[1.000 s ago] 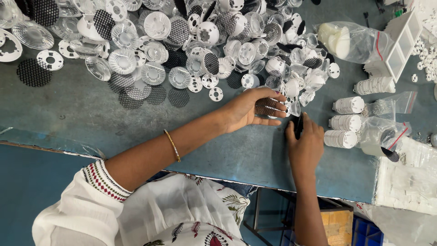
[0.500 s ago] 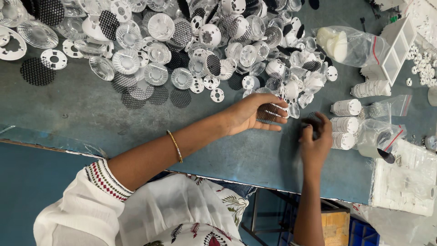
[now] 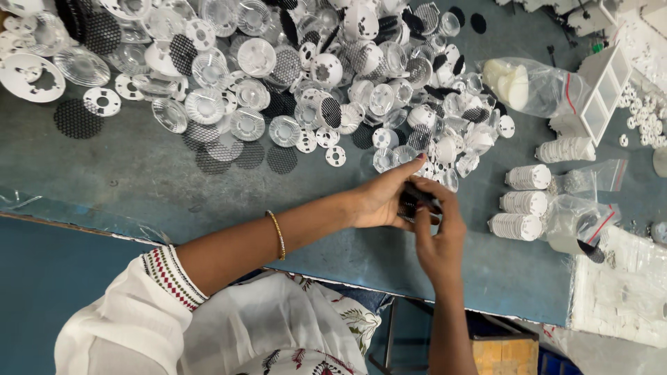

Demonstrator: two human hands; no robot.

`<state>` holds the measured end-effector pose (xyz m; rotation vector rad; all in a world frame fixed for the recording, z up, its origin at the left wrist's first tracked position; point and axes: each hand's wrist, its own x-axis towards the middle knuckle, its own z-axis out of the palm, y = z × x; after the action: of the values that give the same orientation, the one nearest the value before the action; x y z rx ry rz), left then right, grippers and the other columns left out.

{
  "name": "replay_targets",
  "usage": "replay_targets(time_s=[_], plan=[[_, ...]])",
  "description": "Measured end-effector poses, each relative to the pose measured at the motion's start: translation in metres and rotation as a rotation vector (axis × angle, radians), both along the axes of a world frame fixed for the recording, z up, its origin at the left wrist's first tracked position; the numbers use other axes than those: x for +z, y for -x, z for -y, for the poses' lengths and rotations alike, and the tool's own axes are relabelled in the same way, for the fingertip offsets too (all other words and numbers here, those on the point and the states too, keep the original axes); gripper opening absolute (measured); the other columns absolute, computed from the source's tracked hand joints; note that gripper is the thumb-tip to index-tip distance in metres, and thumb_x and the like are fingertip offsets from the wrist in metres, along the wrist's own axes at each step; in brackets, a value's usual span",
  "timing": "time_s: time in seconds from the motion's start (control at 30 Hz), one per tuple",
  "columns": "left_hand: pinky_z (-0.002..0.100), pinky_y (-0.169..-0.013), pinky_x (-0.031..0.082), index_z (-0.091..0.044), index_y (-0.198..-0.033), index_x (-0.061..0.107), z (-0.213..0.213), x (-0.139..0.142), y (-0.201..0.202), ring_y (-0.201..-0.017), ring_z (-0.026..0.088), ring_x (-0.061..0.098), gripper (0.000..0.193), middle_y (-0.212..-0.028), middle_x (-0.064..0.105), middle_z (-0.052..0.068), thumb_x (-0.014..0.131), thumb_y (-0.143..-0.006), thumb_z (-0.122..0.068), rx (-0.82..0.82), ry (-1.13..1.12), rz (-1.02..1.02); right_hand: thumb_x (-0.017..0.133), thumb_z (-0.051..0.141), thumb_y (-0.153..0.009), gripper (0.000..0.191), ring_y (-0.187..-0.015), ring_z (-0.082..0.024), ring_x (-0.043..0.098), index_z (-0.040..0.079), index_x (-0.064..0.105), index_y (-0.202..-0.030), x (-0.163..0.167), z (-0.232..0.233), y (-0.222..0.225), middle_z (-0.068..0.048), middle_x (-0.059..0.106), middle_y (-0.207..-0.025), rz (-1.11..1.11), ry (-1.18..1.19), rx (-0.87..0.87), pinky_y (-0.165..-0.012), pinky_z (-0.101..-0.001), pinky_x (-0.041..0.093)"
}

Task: The person sorts through a large pile of white plastic lamp housings, clear diffusers and black mesh discs on a work table. They pick up a housing, press a frosted plastic dome into it by hand, and set assembled units aside while moving mesh discs around the pile.

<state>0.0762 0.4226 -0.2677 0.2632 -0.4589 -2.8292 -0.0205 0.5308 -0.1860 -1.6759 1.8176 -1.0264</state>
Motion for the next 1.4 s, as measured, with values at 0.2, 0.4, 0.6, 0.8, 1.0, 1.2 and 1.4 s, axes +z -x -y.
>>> replay_targets(time_s=[0.2, 0.4, 0.6, 0.8, 1.0, 1.2, 1.4], plan=[[0.052, -0.085, 0.062, -0.008, -0.119, 0.059, 0.001, 0.004, -0.002, -0.098, 0.028, 0.07, 0.063, -0.111, 0.065, 0.013, 0.05, -0.096, -0.066, 0.048, -0.091, 0.0, 0.057, -0.003, -0.078, 0.061, -0.148, -0.029, 0.044, 0.003, 0.053, -0.139, 0.012, -0.006, 0.0, -0.018, 0.048, -0.153, 0.02, 0.105, 0.24, -0.125, -0.0428, 0.031], [0.046, -0.087, 0.063, -0.005, -0.12, 0.063, -0.003, -0.001, -0.003, -0.102, 0.027, 0.071, 0.049, -0.108, 0.069, 0.013, 0.052, -0.104, -0.05, 0.104, -0.059, -0.004, 0.062, 0.003, -0.094, 0.05, -0.151, -0.027, 0.046, 0.006, 0.054, -0.144, 0.004, -0.014, -0.005, -0.016, 0.047, -0.158, 0.225, 0.262, 0.082, -0.132, -0.0435, 0.033], [0.042, -0.084, 0.06, -0.009, -0.117, 0.062, 0.0, -0.009, -0.002, -0.099, 0.023, 0.069, 0.037, -0.109, 0.069, 0.011, 0.051, -0.108, -0.042, 0.192, -0.056, -0.022, 0.078, 0.01, -0.082, 0.054, -0.14, -0.034, 0.045, 0.007, 0.06, -0.132, 0.013, -0.016, -0.032, -0.018, 0.044, -0.156, -0.285, 0.195, 0.065, -0.116, -0.0438, 0.038], [0.039, -0.087, 0.059, -0.006, -0.119, 0.067, 0.006, -0.008, -0.009, -0.1, 0.023, 0.071, 0.044, -0.11, 0.07, 0.011, 0.047, -0.107, -0.044, 0.178, -0.031, -0.064, 0.079, 0.006, -0.081, 0.037, -0.142, -0.035, 0.047, 0.012, 0.076, -0.117, 0.012, -0.015, -0.045, -0.012, 0.051, -0.152, -0.477, 0.21, 0.05, -0.117, -0.0446, 0.039], [0.043, -0.084, 0.058, -0.01, -0.12, 0.065, 0.004, 0.002, -0.016, -0.099, 0.022, 0.07, 0.044, -0.108, 0.07, 0.008, 0.046, -0.104, -0.047, 0.141, -0.01, 0.026, 0.065, 0.002, -0.099, 0.02, -0.145, -0.024, 0.051, 0.006, 0.074, -0.115, -0.004, -0.014, -0.043, -0.011, 0.05, -0.155, 0.189, 0.332, -0.118, -0.119, -0.0384, 0.044], [0.044, -0.082, 0.06, -0.019, -0.119, 0.063, -0.006, 0.01, -0.018, -0.093, 0.016, 0.068, 0.031, -0.102, 0.069, 0.002, 0.055, -0.099, -0.041, 0.218, -0.09, 0.034, 0.065, 0.003, -0.1, 0.008, -0.118, -0.018, 0.058, -0.002, 0.065, -0.107, -0.019, 0.005, -0.053, -0.012, 0.051, -0.149, 0.148, 0.261, -0.303, -0.099, -0.0316, 0.049], [0.035, -0.069, 0.057, -0.012, -0.107, 0.064, -0.007, 0.019, -0.027, -0.084, 0.013, 0.065, 0.031, -0.093, 0.065, 0.001, 0.07, -0.099, -0.041, 0.349, 0.008, 0.004, 0.063, 0.001, -0.104, 0.03, -0.121, -0.016, 0.057, 0.002, 0.047, -0.13, -0.012, 0.013, -0.072, -0.013, 0.051, -0.138, 0.191, 0.389, -0.267, -0.102, -0.0302, 0.05]])
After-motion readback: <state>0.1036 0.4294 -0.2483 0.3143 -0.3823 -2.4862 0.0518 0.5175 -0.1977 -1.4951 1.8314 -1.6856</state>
